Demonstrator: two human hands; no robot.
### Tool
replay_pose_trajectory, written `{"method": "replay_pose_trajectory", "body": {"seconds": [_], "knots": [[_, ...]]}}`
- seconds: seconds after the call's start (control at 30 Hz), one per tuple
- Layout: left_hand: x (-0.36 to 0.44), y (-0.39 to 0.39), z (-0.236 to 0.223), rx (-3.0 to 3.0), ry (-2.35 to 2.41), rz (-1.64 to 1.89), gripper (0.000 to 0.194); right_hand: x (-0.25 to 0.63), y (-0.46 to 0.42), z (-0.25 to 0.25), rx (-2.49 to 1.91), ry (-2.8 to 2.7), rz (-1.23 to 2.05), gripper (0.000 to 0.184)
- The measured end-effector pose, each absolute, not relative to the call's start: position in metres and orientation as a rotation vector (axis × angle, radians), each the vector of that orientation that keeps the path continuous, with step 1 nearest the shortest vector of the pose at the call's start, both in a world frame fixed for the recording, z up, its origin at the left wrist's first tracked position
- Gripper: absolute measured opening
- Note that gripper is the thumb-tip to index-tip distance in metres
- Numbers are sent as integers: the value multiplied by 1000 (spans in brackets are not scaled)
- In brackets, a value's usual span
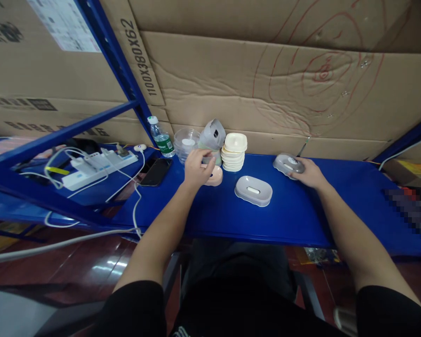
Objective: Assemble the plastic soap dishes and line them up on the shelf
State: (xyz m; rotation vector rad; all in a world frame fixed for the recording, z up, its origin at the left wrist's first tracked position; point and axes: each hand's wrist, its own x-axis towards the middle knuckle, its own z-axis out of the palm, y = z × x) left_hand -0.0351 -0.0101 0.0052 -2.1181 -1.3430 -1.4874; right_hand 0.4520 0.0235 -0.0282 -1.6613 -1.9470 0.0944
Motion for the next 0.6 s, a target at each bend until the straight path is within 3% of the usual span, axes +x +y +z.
{"method": "replay_pose_trajectory", "body": {"seconds": [0.2,0.6], "knots": [[-25,-14,7,-2321,-1331,-1364,33,443,19,-22,-1458,-1836,195,68],[-19,-10,1,-2372,-1011,-1484,29,414,11,-17,-1210,-1935,186,52]]}}
